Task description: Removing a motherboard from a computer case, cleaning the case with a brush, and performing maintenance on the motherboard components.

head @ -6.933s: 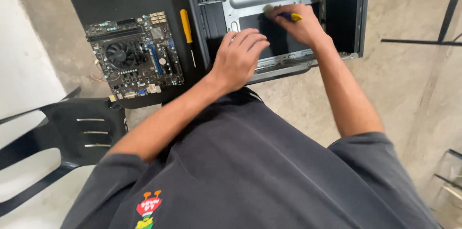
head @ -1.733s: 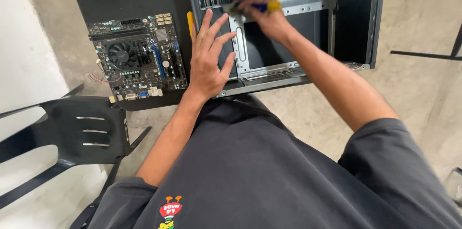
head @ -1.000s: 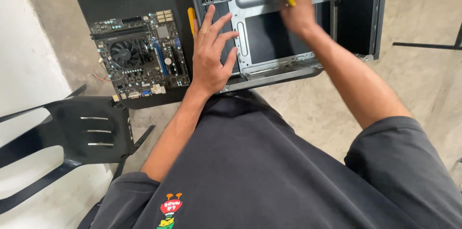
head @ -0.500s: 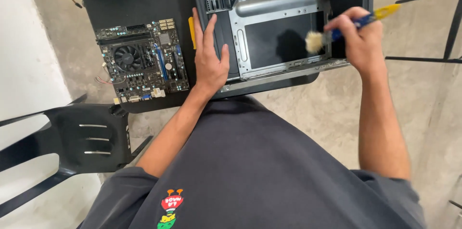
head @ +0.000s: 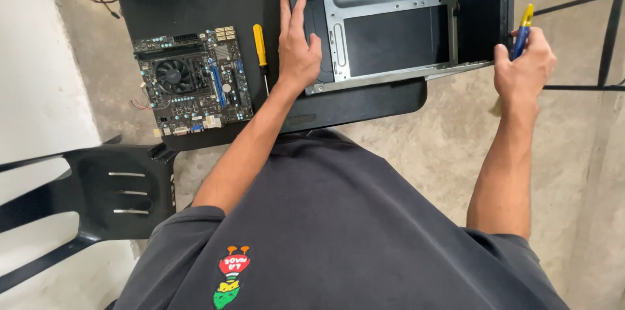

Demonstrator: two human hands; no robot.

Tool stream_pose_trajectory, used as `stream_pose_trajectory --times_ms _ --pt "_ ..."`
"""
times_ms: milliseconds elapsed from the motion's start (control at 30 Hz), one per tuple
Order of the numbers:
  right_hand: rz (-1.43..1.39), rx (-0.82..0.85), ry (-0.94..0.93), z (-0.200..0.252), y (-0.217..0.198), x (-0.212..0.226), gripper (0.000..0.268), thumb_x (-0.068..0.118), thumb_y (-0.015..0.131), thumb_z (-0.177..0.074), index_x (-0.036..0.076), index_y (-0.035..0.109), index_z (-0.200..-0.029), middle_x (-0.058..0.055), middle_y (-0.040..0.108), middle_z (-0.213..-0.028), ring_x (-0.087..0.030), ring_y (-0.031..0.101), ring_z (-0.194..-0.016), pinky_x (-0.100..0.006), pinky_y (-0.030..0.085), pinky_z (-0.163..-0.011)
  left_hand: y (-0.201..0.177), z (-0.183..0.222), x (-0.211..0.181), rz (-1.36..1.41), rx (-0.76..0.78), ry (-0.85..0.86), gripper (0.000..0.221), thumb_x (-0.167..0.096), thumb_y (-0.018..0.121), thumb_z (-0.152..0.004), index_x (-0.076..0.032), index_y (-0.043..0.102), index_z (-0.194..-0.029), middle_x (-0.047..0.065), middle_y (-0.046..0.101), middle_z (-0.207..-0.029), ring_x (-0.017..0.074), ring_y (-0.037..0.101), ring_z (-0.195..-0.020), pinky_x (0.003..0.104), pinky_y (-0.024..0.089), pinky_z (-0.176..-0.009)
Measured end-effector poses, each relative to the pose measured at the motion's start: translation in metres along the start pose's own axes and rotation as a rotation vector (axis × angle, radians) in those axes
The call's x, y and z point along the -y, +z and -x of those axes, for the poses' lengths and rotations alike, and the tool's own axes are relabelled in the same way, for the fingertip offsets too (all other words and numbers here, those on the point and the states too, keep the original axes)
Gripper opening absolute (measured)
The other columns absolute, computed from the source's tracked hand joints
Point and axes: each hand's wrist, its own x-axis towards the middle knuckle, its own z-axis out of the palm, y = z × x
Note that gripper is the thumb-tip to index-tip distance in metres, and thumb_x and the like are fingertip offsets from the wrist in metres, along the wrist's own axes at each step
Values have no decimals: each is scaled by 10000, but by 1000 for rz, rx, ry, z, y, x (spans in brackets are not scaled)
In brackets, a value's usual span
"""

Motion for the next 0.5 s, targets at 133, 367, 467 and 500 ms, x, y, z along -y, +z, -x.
stream_pose_trajectory --times_ms 133,367,467,500 --pt "8 24 72 3 -5 10 353 134 785 -1006 -20 595 -1260 -229 679 -1080 -422 641 -932 -523 521 -781 -2 6 -8 128 -46 49 847 154 401 -856 -212 320 -1616 139 135 -1751 286 174 -1659 398 253 -1366" --pt "35 168 84 4 13 -20 177 245 691 -887 98 611 -944 -75 649 -777 -376 595 -686 -485 497 -703 -15 19 -2 317 -17 -8 855 111 468 -917 -207 161 -1650 74 207 -1746 297 177 -1655 438 162 -1369" --pt "-19 190 95 4 5 -15 196 250 718 -904 94 652 -1003 -55 655 -810 -302 599 -707 -445 503 -712 -20 23 14 398 31 -21 814 7 584 -976 -164 161 -1650 82 181 -1746 270 149 -1649 454 114 -1382" --pt "-62 217 136 4 2 -12 223 273 742 -918 100 680 -1043 -43 666 -835 -258 606 -727 -418 506 -723 -22 26 20 400 40 -56 791 -102 636 -997 -115 177 -1641 106 214 -1732 255 196 -1628 421 157 -1362"
